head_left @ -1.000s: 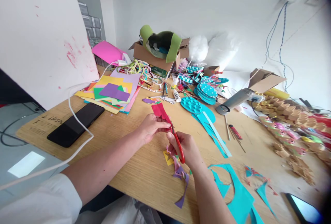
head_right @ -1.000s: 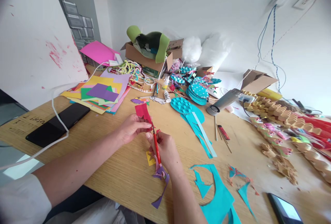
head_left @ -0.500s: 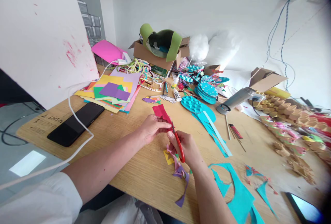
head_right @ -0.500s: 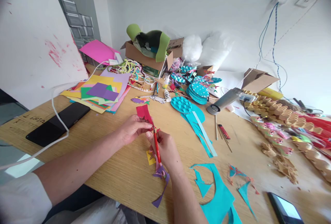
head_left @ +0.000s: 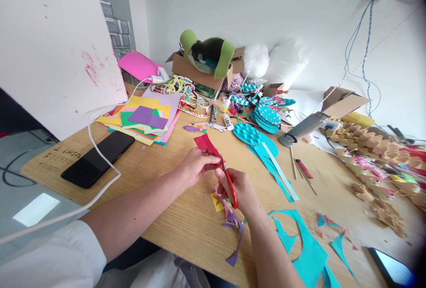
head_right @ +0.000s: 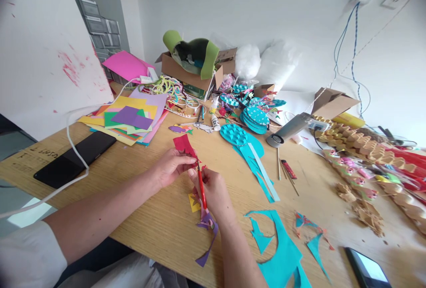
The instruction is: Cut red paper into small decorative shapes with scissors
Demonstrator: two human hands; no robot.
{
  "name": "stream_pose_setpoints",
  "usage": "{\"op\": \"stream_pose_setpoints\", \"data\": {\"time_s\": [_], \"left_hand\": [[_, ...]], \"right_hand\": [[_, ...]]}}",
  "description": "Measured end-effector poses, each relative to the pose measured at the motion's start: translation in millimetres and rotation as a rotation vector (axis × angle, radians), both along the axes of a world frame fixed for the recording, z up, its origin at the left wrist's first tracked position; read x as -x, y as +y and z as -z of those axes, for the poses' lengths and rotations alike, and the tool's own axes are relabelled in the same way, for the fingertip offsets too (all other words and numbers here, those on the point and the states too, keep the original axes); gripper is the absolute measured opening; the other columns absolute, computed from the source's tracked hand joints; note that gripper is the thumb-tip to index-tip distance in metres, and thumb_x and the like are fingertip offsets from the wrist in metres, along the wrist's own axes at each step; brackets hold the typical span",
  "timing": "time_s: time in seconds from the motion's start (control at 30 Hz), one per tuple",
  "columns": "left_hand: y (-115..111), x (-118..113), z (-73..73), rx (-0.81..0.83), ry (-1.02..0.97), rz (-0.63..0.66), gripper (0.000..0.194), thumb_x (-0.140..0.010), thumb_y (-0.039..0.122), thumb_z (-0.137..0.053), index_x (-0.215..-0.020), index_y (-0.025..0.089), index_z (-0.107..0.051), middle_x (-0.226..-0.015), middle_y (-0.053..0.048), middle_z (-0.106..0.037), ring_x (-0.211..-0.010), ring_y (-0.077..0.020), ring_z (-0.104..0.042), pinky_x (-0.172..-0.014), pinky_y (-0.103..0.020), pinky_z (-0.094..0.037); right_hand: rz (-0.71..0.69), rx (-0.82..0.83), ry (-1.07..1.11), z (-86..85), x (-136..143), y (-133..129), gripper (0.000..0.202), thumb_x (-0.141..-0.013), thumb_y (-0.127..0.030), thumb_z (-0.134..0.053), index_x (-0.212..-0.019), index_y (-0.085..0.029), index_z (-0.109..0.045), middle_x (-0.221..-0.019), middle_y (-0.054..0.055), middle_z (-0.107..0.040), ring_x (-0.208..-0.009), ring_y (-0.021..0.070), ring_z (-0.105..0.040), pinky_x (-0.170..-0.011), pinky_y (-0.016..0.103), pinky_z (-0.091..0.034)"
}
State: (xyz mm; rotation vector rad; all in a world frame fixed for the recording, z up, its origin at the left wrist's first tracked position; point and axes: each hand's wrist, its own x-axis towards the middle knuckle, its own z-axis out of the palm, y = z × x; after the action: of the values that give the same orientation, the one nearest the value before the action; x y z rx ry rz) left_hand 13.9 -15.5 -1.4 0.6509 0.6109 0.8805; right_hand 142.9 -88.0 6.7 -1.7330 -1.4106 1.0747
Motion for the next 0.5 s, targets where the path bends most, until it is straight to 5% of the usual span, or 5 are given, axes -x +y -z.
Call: {"op": "stream_pose_setpoints", "data": {"time_s": [0.5], "left_hand": [[-0.9,-1.0,2.0,0.021,-0.011,-0.014,0.020,-0.055,0.011,-0.076,-0.073,0.010,-0.066,-0.069,-0.002,-0.065,-0.063,-0.0107,-0.060,-0.064,-0.024,-0.046]], "right_hand": [[0.008,0.014,0.014,0.4,0.6,1.1,0.053,-0.075,-0.070,-0.057,-0.061,-0.020,-0.050,-0.049,0.004,-0.062,-0.040,0.0148,-0.057,-0.040,0.023,-0.041]]}}
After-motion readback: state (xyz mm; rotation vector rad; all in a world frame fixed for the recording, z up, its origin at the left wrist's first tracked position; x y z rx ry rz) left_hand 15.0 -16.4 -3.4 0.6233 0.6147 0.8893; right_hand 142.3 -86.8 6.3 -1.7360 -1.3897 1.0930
